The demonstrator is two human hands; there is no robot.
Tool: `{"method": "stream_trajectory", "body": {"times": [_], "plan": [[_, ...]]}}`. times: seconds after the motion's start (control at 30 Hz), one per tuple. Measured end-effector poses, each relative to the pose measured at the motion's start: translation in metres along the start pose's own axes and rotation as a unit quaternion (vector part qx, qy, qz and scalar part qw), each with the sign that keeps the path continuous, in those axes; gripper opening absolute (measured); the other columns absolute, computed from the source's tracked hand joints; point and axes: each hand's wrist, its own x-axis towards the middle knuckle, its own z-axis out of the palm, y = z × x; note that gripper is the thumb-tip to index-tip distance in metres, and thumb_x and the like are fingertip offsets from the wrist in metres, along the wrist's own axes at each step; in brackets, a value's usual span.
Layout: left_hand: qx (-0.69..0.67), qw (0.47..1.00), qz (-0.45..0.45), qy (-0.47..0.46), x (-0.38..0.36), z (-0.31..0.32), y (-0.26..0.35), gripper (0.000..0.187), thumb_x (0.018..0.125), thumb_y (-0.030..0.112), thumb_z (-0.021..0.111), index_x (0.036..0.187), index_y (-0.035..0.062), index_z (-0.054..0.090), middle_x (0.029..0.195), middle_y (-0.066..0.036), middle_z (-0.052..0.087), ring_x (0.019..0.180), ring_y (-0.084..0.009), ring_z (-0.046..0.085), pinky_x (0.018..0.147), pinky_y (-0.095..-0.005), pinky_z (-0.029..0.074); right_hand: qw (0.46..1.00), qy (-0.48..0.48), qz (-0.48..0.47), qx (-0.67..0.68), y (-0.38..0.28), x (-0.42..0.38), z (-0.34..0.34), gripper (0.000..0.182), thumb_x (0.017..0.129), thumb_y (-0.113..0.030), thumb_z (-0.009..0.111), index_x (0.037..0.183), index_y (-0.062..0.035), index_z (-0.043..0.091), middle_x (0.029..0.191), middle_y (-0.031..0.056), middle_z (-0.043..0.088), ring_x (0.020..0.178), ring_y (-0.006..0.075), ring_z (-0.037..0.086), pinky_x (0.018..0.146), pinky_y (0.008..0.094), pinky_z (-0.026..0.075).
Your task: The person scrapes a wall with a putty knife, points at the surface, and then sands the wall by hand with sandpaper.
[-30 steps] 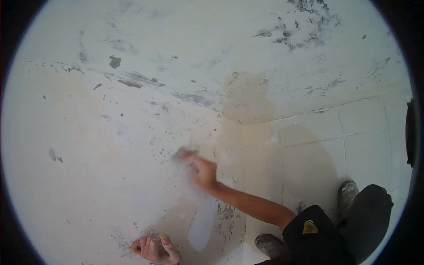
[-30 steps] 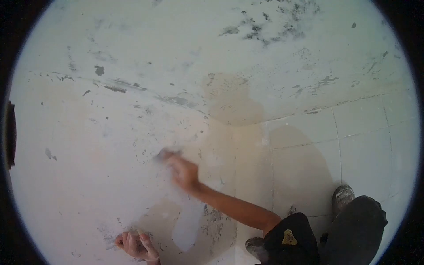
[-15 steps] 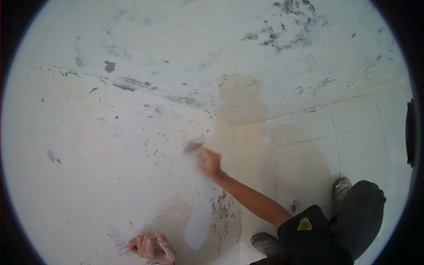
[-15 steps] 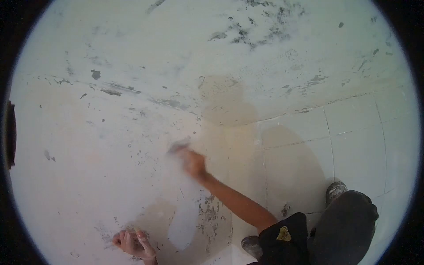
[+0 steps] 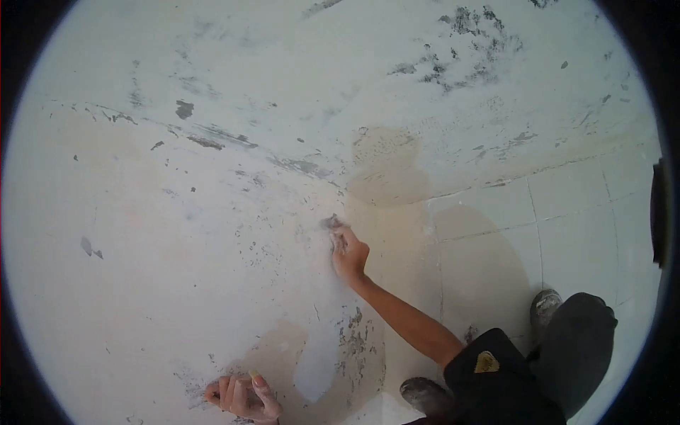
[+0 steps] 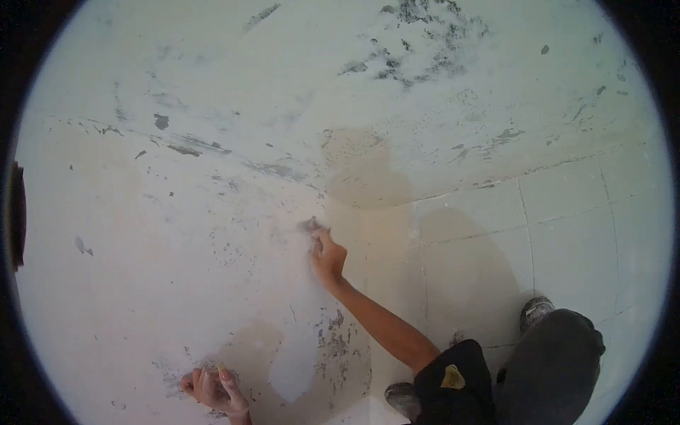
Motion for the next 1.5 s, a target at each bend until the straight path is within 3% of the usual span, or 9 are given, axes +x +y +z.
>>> {"method": "stream_trajectory", "body": {"times": [0.1, 0.2, 0.37, 0.47, 0.6, 1.13, 1.27, 1.4, 1.5], "plan": [[-0.012, 0.999, 0.014, 0.034, 0.003, 0.003, 0.005, 0.042, 0.095, 0.027, 0.056, 0.060, 0.0122, 0.040, 0.056, 0.000, 0.035, 0.061, -0.0186, 0.032, 0.083, -0.0368, 0.026, 0.978, -0.052, -0.200, 0.041, -0.018, -0.020, -0.004, 0.025, 0.088, 0.003, 0.059, 0.109, -0.0074, 0.069, 0.109, 0.0133, 0.076, 0.085, 0.0308, 0.074, 0.075, 0.0346, 0.057], [0.000, 1.000, -0.002, 0.013, 0.000, 0.000, 0.006, 0.043, 0.096, 0.027, 0.056, 0.060, 0.0124, 0.038, 0.057, 0.000, 0.034, 0.061, -0.0186, 0.032, 0.082, -0.0373, 0.026, 0.994, -0.093, -0.041, -0.035, 0.020, 0.009, -0.014, 0.026, 0.086, 0.004, 0.062, 0.107, -0.0075, 0.071, 0.110, 0.0139, 0.075, 0.086, 0.0289, 0.074, 0.076, 0.0347, 0.057], [-0.006, 1.000, 0.017, 0.012, 0.005, -0.001, 0.007, 0.041, 0.096, 0.026, 0.056, 0.061, 0.0126, 0.040, 0.056, 0.001, 0.035, 0.061, -0.0177, 0.033, 0.083, -0.0371, 0.026, 0.963, -0.097, -0.246, 0.041, 0.000, -0.007, -0.020, 0.024, 0.087, 0.012, 0.059, 0.104, -0.0019, 0.070, 0.107, 0.0162, 0.076, 0.103, 0.0278, 0.074, 0.088, 0.0335, 0.058], [-0.012, 1.000, 0.011, 0.021, 0.000, 0.002, 0.003, 0.040, 0.096, 0.025, 0.056, 0.061, 0.0131, 0.041, 0.055, 0.001, 0.035, 0.061, -0.0171, 0.033, 0.083, -0.0369, 0.026, 0.983, -0.119, -0.139, 0.020, 0.014, 0.024, -0.032, 0.021, 0.087, 0.013, 0.060, 0.099, -0.0010, 0.069, 0.108, 0.0169, 0.076, 0.105, 0.0281, 0.074, 0.089, 0.0343, 0.059], [-0.003, 1.000, 0.014, 0.019, -0.001, 0.001, -0.002, 0.038, 0.095, 0.024, 0.056, 0.061, 0.0131, 0.042, 0.055, 0.001, 0.036, 0.061, -0.0170, 0.034, 0.083, -0.0370, 0.026, 0.955, -0.112, -0.275, 0.011, 0.004, 0.003, -0.024, 0.020, 0.084, 0.015, 0.060, 0.096, -0.0006, 0.066, 0.110, 0.0177, 0.075, 0.102, 0.0287, 0.075, 0.086, 0.0331, 0.059], [-0.008, 1.000, 0.005, 0.012, 0.003, -0.001, 0.004, 0.037, 0.092, 0.024, 0.056, 0.060, 0.0122, 0.044, 0.055, 0.000, 0.038, 0.062, -0.0182, 0.036, 0.082, -0.0368, 0.027, 0.951, -0.090, -0.297, -0.019, 0.015, 0.015, -0.025, 0.028, 0.078, 0.013, 0.058, 0.098, -0.0040, 0.067, 0.113, 0.0128, 0.075, 0.097, 0.0279, 0.074, 0.084, 0.0354, 0.060], [0.007, 0.999, 0.011, 0.037, 0.001, 0.001, 0.005, 0.039, 0.094, 0.026, 0.055, 0.059, 0.0134, 0.044, 0.054, 0.001, 0.041, 0.061, -0.0174, 0.036, 0.083, -0.0365, 0.027, 0.972, -0.117, -0.202, -0.011, 0.026, 0.027, -0.025, 0.031, 0.079, 0.015, 0.056, 0.100, -0.0043, 0.068, 0.117, 0.0174, 0.074, 0.106, 0.0300, 0.073, 0.086, 0.0338, 0.058], [-0.005, 1.000, 0.010, 0.011, 0.005, 0.001, 0.004, 0.040, 0.095, 0.027, 0.055, 0.058, 0.0139, 0.045, 0.054, 0.001, 0.041, 0.060, -0.0175, 0.035, 0.083, -0.0366, 0.027, 0.948, -0.123, -0.294, -0.019, 0.025, 0.015, -0.029, 0.030, 0.079, 0.013, 0.056, 0.101, -0.0049, 0.066, 0.116, 0.0176, 0.073, 0.104, 0.0308, 0.073, 0.080, 0.0348, 0.058], [0.001, 1.000, -0.006, 0.017, 0.003, 0.000, 0.009, 0.040, 0.094, 0.027, 0.055, 0.058, 0.0138, 0.044, 0.053, 0.002, 0.038, 0.059, -0.0177, 0.035, 0.083, -0.0365, 0.027, 0.976, -0.140, -0.166, -0.013, 0.033, 0.037, -0.021, 0.024, 0.084, 0.007, 0.061, 0.105, -0.0047, 0.067, 0.124, 0.0157, 0.071, 0.113, 0.0317, 0.070, 0.100, 0.0390, 0.054]]}}
